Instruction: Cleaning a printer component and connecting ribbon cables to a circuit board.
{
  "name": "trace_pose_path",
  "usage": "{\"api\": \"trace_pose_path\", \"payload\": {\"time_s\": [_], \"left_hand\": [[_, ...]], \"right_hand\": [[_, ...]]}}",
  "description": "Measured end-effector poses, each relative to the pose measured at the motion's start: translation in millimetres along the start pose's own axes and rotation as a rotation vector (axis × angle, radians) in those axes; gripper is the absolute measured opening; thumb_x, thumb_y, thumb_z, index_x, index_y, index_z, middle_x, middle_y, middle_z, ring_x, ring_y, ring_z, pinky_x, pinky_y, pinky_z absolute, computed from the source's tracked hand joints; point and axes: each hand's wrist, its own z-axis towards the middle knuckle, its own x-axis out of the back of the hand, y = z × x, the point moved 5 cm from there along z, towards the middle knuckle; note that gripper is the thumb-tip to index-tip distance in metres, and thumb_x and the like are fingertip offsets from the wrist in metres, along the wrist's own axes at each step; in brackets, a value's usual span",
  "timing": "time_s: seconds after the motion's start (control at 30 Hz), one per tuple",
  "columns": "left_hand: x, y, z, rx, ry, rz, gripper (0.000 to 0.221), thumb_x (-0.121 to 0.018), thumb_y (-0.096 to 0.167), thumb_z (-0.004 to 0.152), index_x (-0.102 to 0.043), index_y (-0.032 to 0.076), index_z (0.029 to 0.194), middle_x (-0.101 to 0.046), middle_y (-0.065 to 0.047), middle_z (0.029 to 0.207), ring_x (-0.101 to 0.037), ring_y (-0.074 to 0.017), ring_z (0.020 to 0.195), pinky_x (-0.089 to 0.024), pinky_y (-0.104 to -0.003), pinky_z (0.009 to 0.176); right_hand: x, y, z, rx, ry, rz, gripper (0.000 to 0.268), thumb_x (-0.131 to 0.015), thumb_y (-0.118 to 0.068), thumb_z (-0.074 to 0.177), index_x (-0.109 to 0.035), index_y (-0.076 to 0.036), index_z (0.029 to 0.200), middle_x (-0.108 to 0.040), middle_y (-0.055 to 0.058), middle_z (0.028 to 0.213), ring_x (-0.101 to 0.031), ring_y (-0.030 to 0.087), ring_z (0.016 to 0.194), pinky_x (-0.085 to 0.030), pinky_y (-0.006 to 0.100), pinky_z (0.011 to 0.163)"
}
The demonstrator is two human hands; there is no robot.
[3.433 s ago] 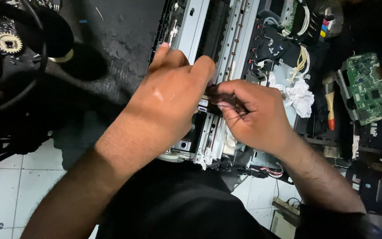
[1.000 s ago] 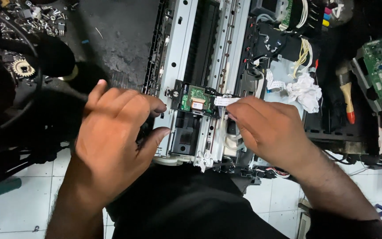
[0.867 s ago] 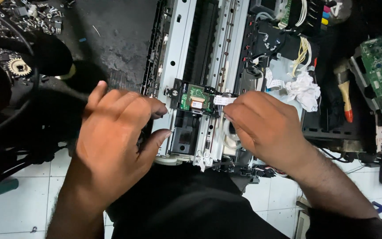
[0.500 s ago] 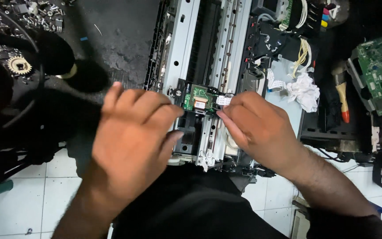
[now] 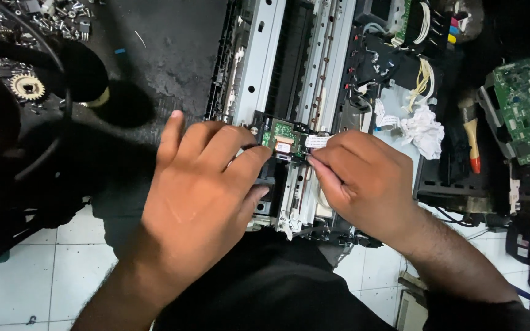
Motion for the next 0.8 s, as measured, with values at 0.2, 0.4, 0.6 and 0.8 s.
{"api": "trace_pose_path", "payload": {"time_s": [0.2,0.4,0.6,0.8], "left_hand": [[0.0,-2.9,0.4,0.006,0.004,-0.009,0.054,-0.089,0.037,0.066,-0.072,0.021,0.115,-0.066,0.000,0.114,-0.059,-0.0299,0.107,-0.036,-0.064,0.110],[-3.8,3.4,7.2,-0.020,0.042,0.002,0.051,-0.089,0.034,0.066,-0.071,0.017,0.111,-0.064,-0.004,0.109,-0.059,-0.0332,0.100,-0.039,-0.064,0.109],[-2.3,11.9,10.7,-0.030,0.106,0.067,0.038,-0.087,0.029,0.070,-0.071,0.013,0.101,-0.061,-0.005,0.102,-0.057,-0.0323,0.096,-0.043,-0.063,0.109],[-4.6,11.7,8.6,-0.027,0.087,0.044,0.043,-0.090,0.031,0.068,-0.072,0.011,0.101,-0.062,-0.006,0.105,-0.056,-0.0327,0.098,-0.040,-0.065,0.110]], "right_hand": [[-1.9,-3.8,3.1,0.048,-0.024,-0.048,0.009,-0.077,0.001,0.095,-0.072,-0.006,0.091,-0.065,0.007,0.088,-0.062,0.025,0.076,-0.048,0.031,0.067],[-6.4,-2.6,-0.8,0.065,-0.061,-0.043,0.008,-0.078,0.000,0.096,-0.071,-0.003,0.095,-0.058,0.008,0.085,-0.058,0.025,0.073,-0.046,0.033,0.063],[-9.6,0.3,-3.2,0.001,-0.077,0.020,0.011,-0.079,0.003,0.095,-0.068,-0.001,0.093,-0.050,0.009,0.080,-0.053,0.024,0.069,-0.043,0.033,0.060],[-9.5,-0.1,-0.6,0.001,-0.091,0.009,0.017,-0.078,0.001,0.097,-0.064,-0.002,0.087,-0.046,0.007,0.078,-0.050,0.023,0.066,-0.041,0.032,0.058]]}}
